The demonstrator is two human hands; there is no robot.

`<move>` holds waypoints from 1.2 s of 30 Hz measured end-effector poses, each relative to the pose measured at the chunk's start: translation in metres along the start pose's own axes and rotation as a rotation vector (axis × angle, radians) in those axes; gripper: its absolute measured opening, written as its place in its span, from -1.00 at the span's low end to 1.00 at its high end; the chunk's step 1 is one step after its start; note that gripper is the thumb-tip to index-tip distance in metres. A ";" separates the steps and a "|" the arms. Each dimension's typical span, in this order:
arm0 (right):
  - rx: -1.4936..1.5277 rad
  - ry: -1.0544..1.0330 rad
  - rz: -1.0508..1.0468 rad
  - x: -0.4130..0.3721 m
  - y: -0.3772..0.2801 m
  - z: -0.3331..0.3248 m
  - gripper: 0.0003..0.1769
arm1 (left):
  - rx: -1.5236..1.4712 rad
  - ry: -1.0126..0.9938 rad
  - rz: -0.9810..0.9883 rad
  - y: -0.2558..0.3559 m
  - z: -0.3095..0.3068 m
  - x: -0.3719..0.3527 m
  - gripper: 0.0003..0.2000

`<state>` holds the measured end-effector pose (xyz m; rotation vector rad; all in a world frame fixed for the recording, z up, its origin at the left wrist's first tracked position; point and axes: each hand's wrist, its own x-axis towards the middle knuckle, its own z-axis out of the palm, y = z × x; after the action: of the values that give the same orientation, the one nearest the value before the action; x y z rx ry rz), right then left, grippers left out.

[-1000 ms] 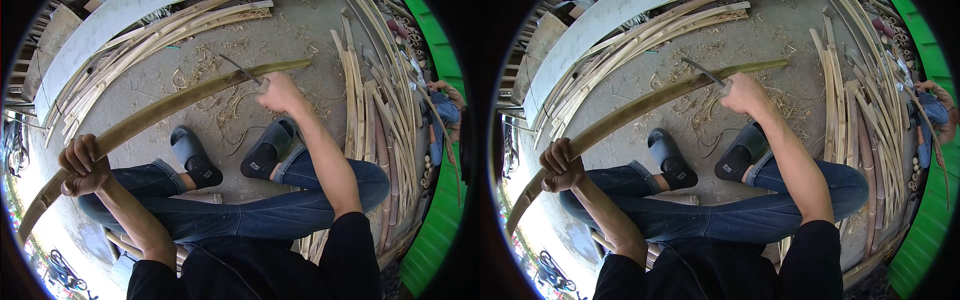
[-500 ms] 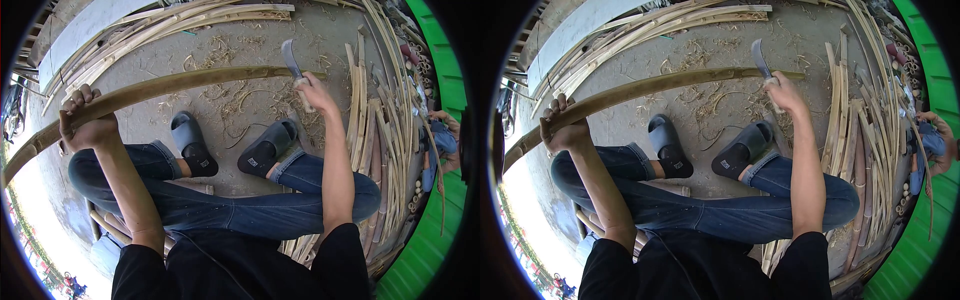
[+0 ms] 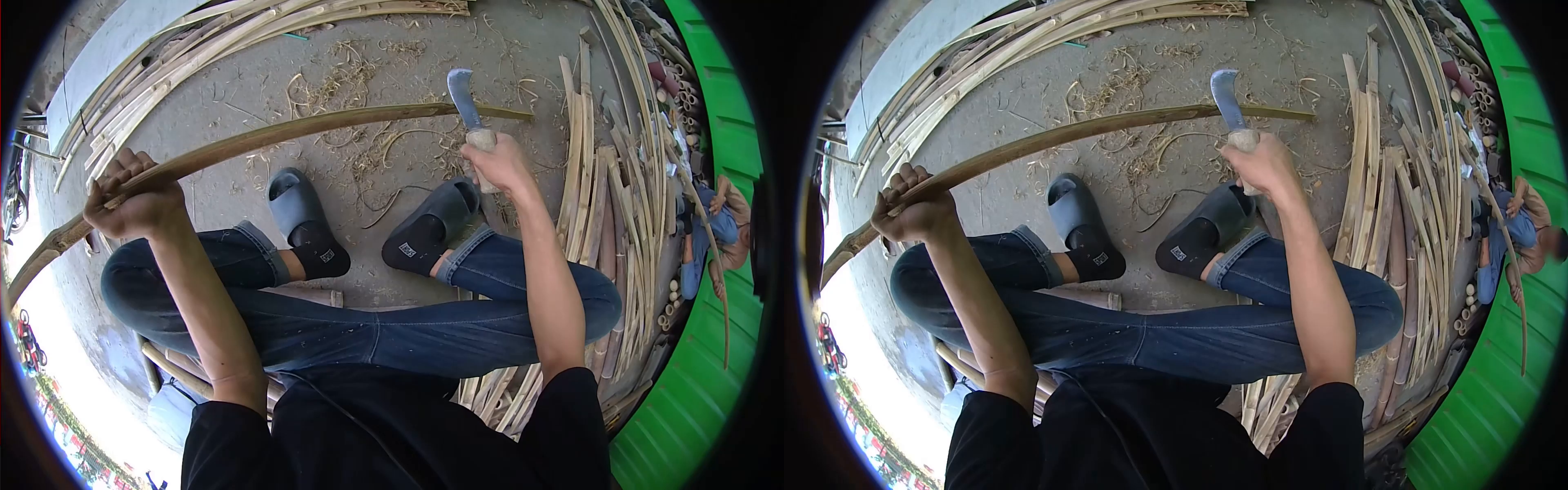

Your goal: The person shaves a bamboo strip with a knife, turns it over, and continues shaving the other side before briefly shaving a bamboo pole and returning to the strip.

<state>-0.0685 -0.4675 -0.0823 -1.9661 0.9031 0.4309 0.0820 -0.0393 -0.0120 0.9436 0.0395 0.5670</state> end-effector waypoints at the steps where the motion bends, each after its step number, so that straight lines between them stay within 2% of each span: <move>1: -0.038 0.025 0.018 -0.011 0.002 0.000 -0.52 | -0.023 -0.026 0.000 0.000 -0.003 0.000 -0.65; 2: -0.080 0.048 0.037 -0.018 0.007 -0.001 -0.50 | -0.085 -0.115 -0.026 0.001 -0.012 0.004 -0.65; 3: -0.087 0.049 0.049 -0.015 0.013 -0.001 -0.50 | -0.085 -0.109 -0.039 0.000 -0.015 0.005 -0.65; 5: -0.323 0.282 -0.092 -0.006 0.027 0.001 -0.50 | -0.177 -0.196 -0.060 -0.001 -0.018 0.008 -0.67; 8: -0.188 0.172 -0.076 -0.009 0.019 0.018 -0.52 | -0.177 -0.197 -0.084 -0.003 -0.025 0.013 -0.70; 12: -0.196 0.143 -0.156 -0.018 0.014 0.028 -0.57 | -0.168 -0.188 -0.086 0.010 -0.037 0.023 -0.72; 15: -0.216 0.204 -0.048 0.001 0.024 0.023 -0.56 | -0.170 -0.174 -0.061 0.009 -0.031 0.019 -0.72; 17: -0.055 0.128 -0.018 -0.008 0.009 0.034 -0.57 | -0.177 -0.175 -0.063 0.007 -0.032 0.021 -0.72; 18: -0.052 0.122 -0.105 -0.026 0.002 0.047 -0.59 | -0.170 -0.169 -0.071 0.009 -0.035 0.021 -0.71; 19: -0.006 0.051 -0.091 -0.029 0.008 0.053 -0.63 | -0.162 -0.174 -0.082 0.013 -0.040 0.020 -0.71; 21: -0.224 0.175 -0.212 -0.027 0.011 0.037 -0.65 | -0.169 -0.209 -0.055 0.018 -0.042 0.026 -0.70; 22: -0.091 0.157 -0.040 -0.014 0.017 0.026 -0.66 | -0.159 -0.135 -0.050 0.017 -0.035 0.023 -0.70; 23: 0.040 0.129 0.137 -0.003 0.025 0.022 -0.67 | -0.158 -0.145 -0.057 0.015 -0.032 0.020 -0.70; 25: 0.012 0.177 0.094 -0.011 0.018 0.034 -0.67 | -0.062 -0.033 -0.005 0.009 -0.022 0.013 -0.70; 26: 0.027 0.165 -0.035 -0.029 0.009 0.053 -0.69 | 0.001 0.024 0.017 0.010 -0.014 0.008 -0.70; 27: 0.042 0.144 -0.149 -0.043 0.008 0.065 -0.70 | 0.008 0.026 0.010 0.012 -0.020 0.008 -0.70; 29: 0.077 0.128 -0.160 -0.031 0.022 0.061 -0.69 | -0.057 -0.058 -0.011 0.016 -0.029 0.019 -0.70; 32: 0.071 0.153 0.161 -0.004 0.033 0.032 -0.66 | 0.032 0.070 0.037 0.011 -0.009 0.003 -0.72; 33: 0.080 0.163 0.160 -0.015 0.029 0.047 -0.66 | 0.049 0.138 0.047 0.007 -0.002 0.001 -0.72; 35: -0.071 0.288 -0.217 -0.043 0.015 0.080 -0.73 | 0.052 0.097 0.039 0.012 -0.014 0.013 -0.73; 36: 0.134 0.132 -0.182 -0.048 0.017 0.083 -0.74 | 0.083 0.048 0.019 0.019 -0.021 0.014 -0.73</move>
<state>-0.1093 -0.3826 -0.1072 -1.9492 0.8038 0.1337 0.0800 -0.0083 -0.0069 1.0114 0.0979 0.6090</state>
